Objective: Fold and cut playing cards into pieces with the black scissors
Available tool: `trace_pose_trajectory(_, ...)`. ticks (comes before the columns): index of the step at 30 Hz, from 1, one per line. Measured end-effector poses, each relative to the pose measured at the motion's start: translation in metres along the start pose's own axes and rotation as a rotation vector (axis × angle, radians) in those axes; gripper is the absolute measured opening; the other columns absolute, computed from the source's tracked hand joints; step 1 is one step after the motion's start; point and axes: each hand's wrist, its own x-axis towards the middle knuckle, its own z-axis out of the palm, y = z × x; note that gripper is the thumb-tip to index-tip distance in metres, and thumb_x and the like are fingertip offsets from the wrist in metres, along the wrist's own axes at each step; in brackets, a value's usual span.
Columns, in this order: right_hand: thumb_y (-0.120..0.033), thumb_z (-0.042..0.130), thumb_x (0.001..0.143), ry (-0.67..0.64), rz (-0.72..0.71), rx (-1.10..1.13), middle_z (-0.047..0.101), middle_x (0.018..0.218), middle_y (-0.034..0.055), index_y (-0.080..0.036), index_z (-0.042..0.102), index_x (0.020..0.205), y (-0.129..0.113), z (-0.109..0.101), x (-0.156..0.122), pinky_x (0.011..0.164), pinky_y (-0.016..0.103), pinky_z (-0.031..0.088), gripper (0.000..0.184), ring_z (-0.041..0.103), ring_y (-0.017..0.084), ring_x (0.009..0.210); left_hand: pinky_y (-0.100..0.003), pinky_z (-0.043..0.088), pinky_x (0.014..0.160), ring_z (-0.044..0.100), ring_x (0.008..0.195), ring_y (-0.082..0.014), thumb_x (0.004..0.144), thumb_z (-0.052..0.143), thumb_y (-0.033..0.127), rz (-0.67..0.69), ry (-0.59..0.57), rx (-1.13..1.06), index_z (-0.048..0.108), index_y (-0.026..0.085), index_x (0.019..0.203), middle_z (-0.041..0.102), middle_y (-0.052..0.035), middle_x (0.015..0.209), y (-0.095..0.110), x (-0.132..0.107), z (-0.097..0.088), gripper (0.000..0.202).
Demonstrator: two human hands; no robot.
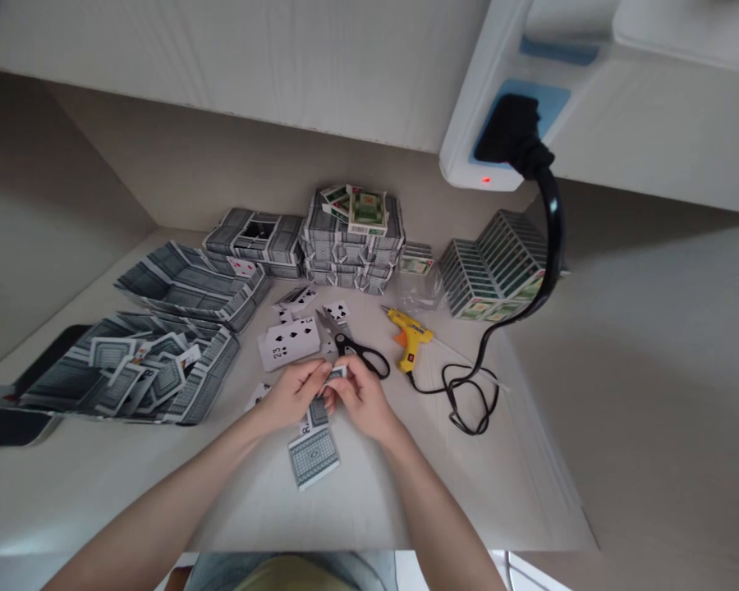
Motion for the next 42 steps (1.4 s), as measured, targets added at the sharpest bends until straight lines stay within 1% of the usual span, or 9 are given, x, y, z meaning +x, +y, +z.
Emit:
trace_pose_trajectory(12, -0.038, 0.047, 0.084, 0.068, 0.005, -0.050, 0.052, 0.056, -0.0040, -0.019, 0.048, 0.085, 0.002, 0.002, -0.001, 0.040, 0.021, 0.042, 0.018, 0.049, 0.009, 0.043, -0.023, 0.044, 0.057, 0.056, 0.053, -0.0098, 0.088, 0.033, 0.039, 0.100, -0.004, 0.050, 0.045, 0.015, 0.062, 0.055, 0.0010, 0.054, 0.000, 0.000, 0.000, 0.037)
trace_pose_trajectory(18, -0.042, 0.048, 0.081, 0.104, 0.050, -0.050, 0.052, 0.054, -0.0042, -0.019, 0.049, 0.080, 0.002, 0.004, -0.001, 0.037, 0.021, 0.042, 0.023, 0.049, 0.009, 0.041, -0.022, 0.043, 0.053, 0.055, 0.050, -0.0092, 0.088, 0.032, 0.039, 0.112, 0.019, 0.042, 0.042, 0.016, 0.062, 0.053, 0.0019, 0.052, -0.004, -0.002, 0.005, 0.037)
trace_pose_trajectory(21, -0.043, 0.048, 0.081, 0.124, 0.072, -0.006, 0.051, 0.052, -0.0050, -0.020, 0.048, 0.080, 0.002, 0.006, 0.000, 0.036, 0.020, 0.041, 0.024, 0.049, 0.009, 0.039, -0.021, 0.042, 0.052, 0.055, 0.049, -0.0087, 0.088, 0.030, 0.039, 0.129, 0.041, 0.105, 0.043, 0.016, 0.061, 0.052, 0.0022, 0.051, -0.004, -0.003, 0.005, 0.038)
trace_pose_trajectory(26, -0.044, 0.049, 0.081, 0.185, 0.100, 0.053, 0.048, 0.044, -0.0081, -0.019, 0.044, 0.072, 0.002, 0.013, 0.001, 0.029, 0.015, 0.032, 0.026, 0.042, 0.006, 0.031, -0.023, 0.043, 0.059, 0.055, 0.054, -0.0093, 0.089, 0.031, 0.036, 0.184, 0.057, 0.271, 0.046, 0.017, 0.060, 0.057, 0.0003, 0.053, -0.001, -0.003, 0.002, 0.038)
trace_pose_trajectory(29, -0.046, 0.052, 0.079, 0.205, 0.133, 0.114, 0.049, 0.042, -0.0083, -0.019, 0.043, 0.071, -0.001, 0.014, 0.002, 0.027, 0.014, 0.029, 0.029, 0.041, 0.005, 0.029, -0.023, 0.043, 0.060, 0.053, 0.053, -0.0095, 0.088, 0.032, 0.036, 0.217, 0.085, 0.335, 0.047, 0.017, 0.058, 0.058, 0.0002, 0.052, 0.001, -0.002, 0.001, 0.039)
trace_pose_trajectory(32, -0.049, 0.052, 0.077, 0.163, 0.172, 0.232, 0.053, 0.044, -0.0063, -0.019, 0.042, 0.070, -0.003, 0.012, 0.001, 0.027, 0.015, 0.033, 0.032, 0.045, 0.007, 0.030, -0.022, 0.043, 0.059, 0.055, 0.052, -0.0094, 0.088, 0.031, 0.038, 0.193, 0.073, 0.286, 0.045, 0.017, 0.058, 0.057, 0.0007, 0.051, 0.002, -0.002, 0.003, 0.039)
trace_pose_trajectory(35, -0.053, 0.048, 0.078, 0.120, 0.204, 0.300, 0.055, 0.046, -0.0044, -0.019, 0.041, 0.068, -0.003, 0.009, 0.001, 0.027, 0.018, 0.036, 0.036, 0.048, 0.009, 0.031, -0.021, 0.043, 0.052, 0.056, 0.049, -0.0089, 0.088, 0.030, 0.040, 0.132, 0.057, 0.179, 0.042, 0.017, 0.059, 0.056, 0.0015, 0.049, 0.001, -0.003, 0.006, 0.039)
trace_pose_trajectory(38, -0.053, 0.047, 0.079, 0.111, 0.191, 0.242, 0.054, 0.046, -0.0038, -0.018, 0.043, 0.065, 0.000, 0.010, 0.001, 0.029, 0.019, 0.038, 0.037, 0.047, 0.009, 0.031, -0.019, 0.041, 0.045, 0.055, 0.043, -0.0083, 0.088, 0.030, 0.040, 0.100, 0.067, 0.107, 0.041, 0.017, 0.061, 0.053, 0.0031, 0.047, 0.000, -0.003, 0.008, 0.037)
trace_pose_trajectory(42, -0.052, 0.047, 0.079, 0.156, 0.180, 0.110, 0.051, 0.046, -0.0047, -0.018, 0.042, 0.061, 0.000, 0.012, 0.002, 0.029, 0.017, 0.034, 0.039, 0.044, 0.006, 0.031, -0.019, 0.041, 0.043, 0.055, 0.042, -0.0085, 0.087, 0.033, 0.040, 0.118, 0.084, 0.084, 0.042, 0.016, 0.062, 0.052, 0.0039, 0.047, 0.001, -0.002, 0.008, 0.036)
